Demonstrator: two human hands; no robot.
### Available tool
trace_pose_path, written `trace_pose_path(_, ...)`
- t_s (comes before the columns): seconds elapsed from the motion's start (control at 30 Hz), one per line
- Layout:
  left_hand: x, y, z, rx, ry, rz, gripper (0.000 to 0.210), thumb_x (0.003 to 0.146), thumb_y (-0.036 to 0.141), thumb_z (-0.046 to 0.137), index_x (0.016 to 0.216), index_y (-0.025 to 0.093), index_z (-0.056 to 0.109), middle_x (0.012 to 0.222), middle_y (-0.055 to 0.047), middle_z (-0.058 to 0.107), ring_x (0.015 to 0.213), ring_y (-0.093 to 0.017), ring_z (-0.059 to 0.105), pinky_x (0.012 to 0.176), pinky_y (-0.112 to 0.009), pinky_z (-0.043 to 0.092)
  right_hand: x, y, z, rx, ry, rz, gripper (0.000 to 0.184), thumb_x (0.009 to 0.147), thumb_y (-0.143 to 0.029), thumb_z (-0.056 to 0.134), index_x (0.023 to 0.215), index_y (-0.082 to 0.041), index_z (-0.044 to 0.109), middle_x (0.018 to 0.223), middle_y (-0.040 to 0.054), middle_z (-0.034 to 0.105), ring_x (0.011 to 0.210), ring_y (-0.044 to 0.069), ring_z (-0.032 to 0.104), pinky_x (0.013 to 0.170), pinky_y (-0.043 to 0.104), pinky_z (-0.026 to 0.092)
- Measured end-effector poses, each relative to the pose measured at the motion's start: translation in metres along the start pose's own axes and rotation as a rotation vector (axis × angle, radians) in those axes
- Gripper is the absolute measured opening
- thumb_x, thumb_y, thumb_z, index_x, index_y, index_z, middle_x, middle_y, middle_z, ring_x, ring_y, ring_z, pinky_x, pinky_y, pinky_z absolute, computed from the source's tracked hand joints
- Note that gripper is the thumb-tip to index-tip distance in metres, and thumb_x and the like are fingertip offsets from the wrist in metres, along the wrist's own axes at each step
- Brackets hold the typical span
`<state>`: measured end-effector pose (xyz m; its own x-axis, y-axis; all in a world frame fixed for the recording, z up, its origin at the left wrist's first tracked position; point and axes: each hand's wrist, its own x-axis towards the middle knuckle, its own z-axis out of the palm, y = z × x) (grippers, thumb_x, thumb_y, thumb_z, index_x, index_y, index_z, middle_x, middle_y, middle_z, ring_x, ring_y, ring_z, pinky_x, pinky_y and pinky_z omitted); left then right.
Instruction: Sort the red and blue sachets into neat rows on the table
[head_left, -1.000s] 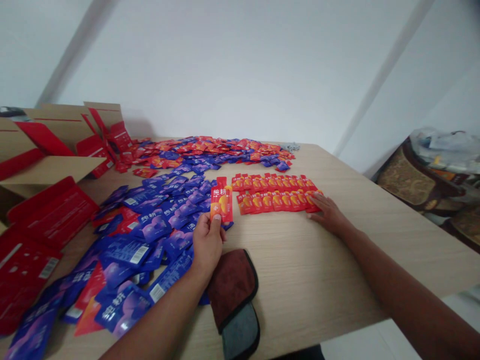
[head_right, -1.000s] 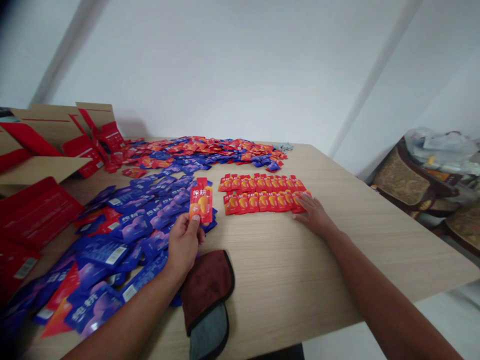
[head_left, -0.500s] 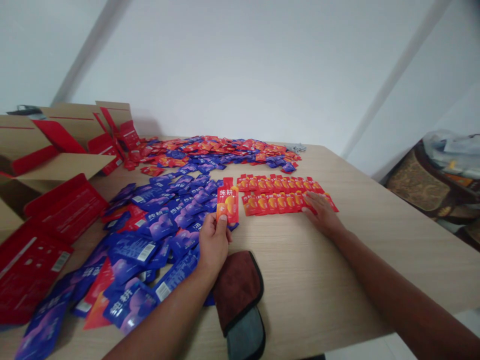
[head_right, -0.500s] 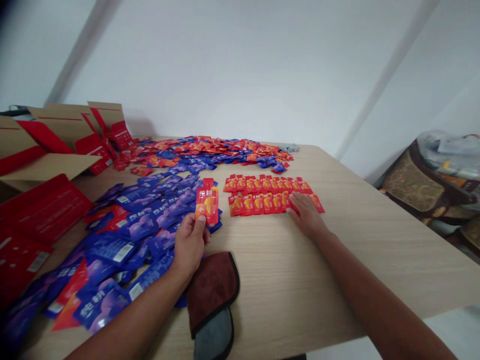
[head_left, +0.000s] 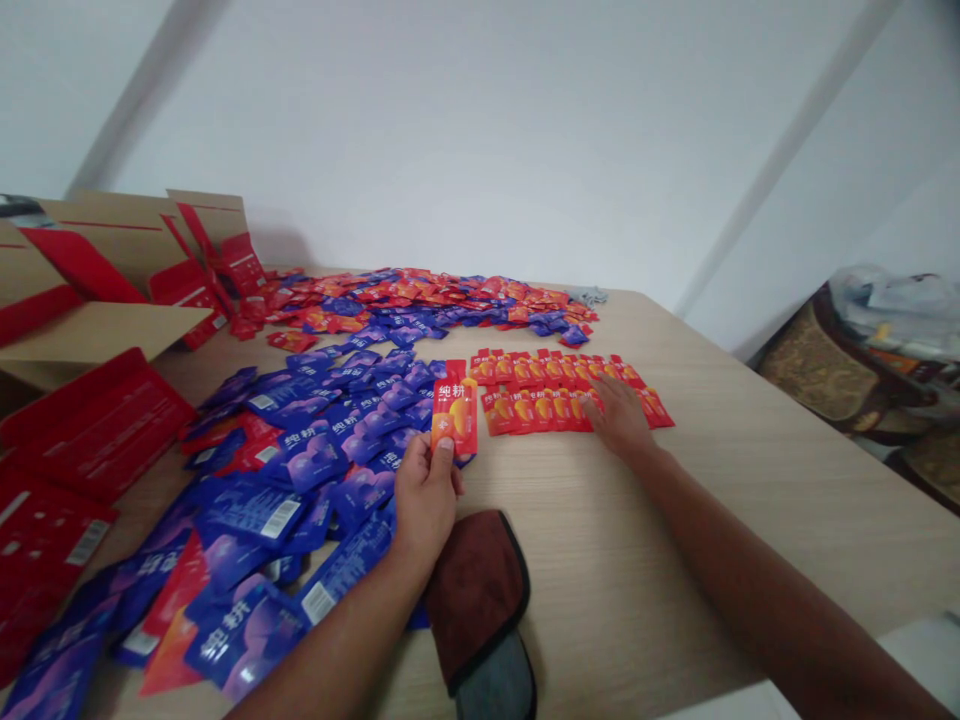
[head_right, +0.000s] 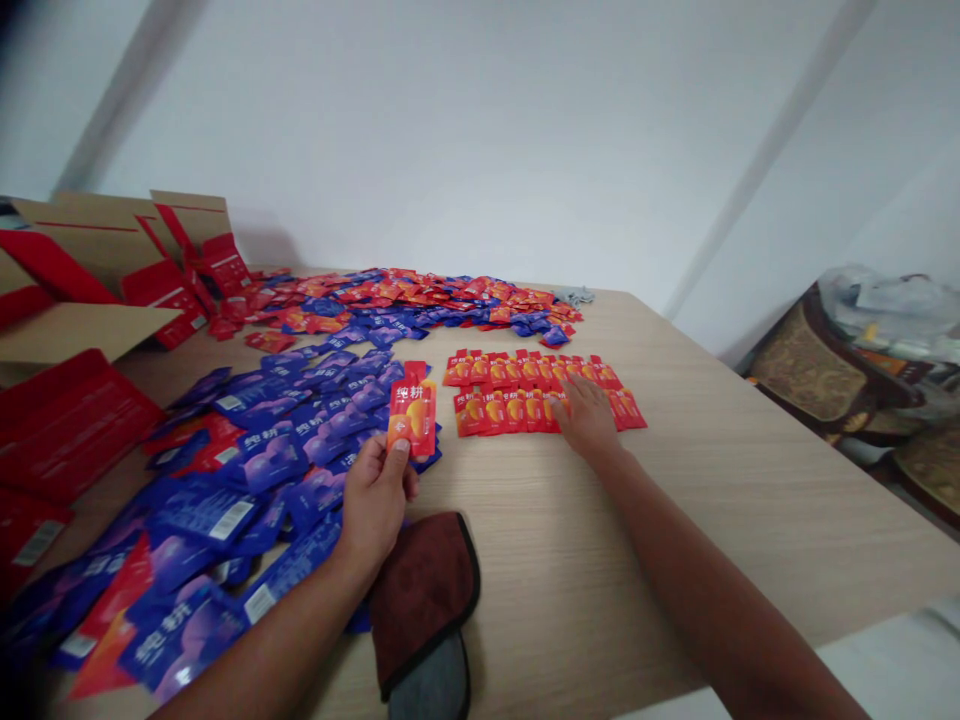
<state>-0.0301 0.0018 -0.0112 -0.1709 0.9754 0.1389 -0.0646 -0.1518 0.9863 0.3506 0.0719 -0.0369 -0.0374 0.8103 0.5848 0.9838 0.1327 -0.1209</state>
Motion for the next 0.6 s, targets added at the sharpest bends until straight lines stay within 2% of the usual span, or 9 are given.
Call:
trace_pose_path(0.17, 0.0, 0.0, 0.0, 0.006, -0.002, -0.008, 0.033, 0.1, 0.053, 0.061, 0.09, 0.022, 0.059, 0.056, 0.005, 0.056, 0.046, -0.012, 0.049, 0.045, -0.021, 0.036, -0.03, 0.08, -0.015, -0.017, -0.174, -0.078, 0.078, 0.096, -0.073, 0.055, 0.15, -0.017, 0.061, 0.163, 0.021, 0.05, 0.153, 0.042, 0.043, 0.126, 0.066, 0.031)
trace_pose_path(0.3, 0.002, 0.0, 0.0, -0.006, -0.003, -0.009, 0.032, 0.099, 0.053, 0.063, 0.09, 0.022, 0.059, 0.057, 0.005, 0.057, 0.046, -0.012, 0.049, 0.044, -0.021, 0.036, -0.039, 0.105, -0.013, 0.057, -0.24, -0.051, 0.075, 0.097, -0.069, 0.056, 0.153, -0.02, 0.059, 0.161, 0.0198, 0.053, 0.152, 0.04, 0.046, 0.123, 0.064, 0.038)
trace_pose_path(0.4, 0.003, -0.001, 0.001, -0.005, -0.001, 0.001, 0.032, 0.099, 0.053, 0.063, 0.091, 0.022, 0.058, 0.056, 0.006, 0.056, 0.046, -0.012, 0.049, 0.044, -0.021, 0.036, -0.04, 0.104, -0.01, 0.091, -0.259, -0.054, 0.067, 0.099, -0.062, 0.057, 0.152, -0.021, 0.06, 0.16, 0.0193, 0.054, 0.151, 0.038, 0.048, 0.122, 0.063, 0.039)
trace_pose_path(0.47, 0.004, -0.001, 0.001, -0.005, 0.003, 0.005, 0.032, 0.1, 0.053, 0.063, 0.091, 0.022, 0.058, 0.057, 0.005, 0.057, 0.046, -0.012, 0.049, 0.044, -0.021, 0.037, -0.041, 0.095, -0.012, 0.056, -0.233, -0.049, 0.066, 0.098, -0.058, 0.058, 0.152, -0.02, 0.06, 0.16, 0.0196, 0.054, 0.152, 0.039, 0.046, 0.124, 0.065, 0.035)
trace_pose_path(0.6, 0.003, 0.0, 0.002, 0.004, 0.002, -0.005, 0.033, 0.099, 0.054, 0.063, 0.09, 0.022, 0.059, 0.056, 0.005, 0.057, 0.046, -0.011, 0.048, 0.044, -0.02, 0.036, -0.037, 0.052, -0.019, -0.009, -0.152, -0.104, 0.063, 0.092, -0.042, 0.063, 0.15, -0.018, 0.061, 0.163, 0.018, 0.051, 0.156, 0.04, 0.039, 0.129, 0.066, 0.024)
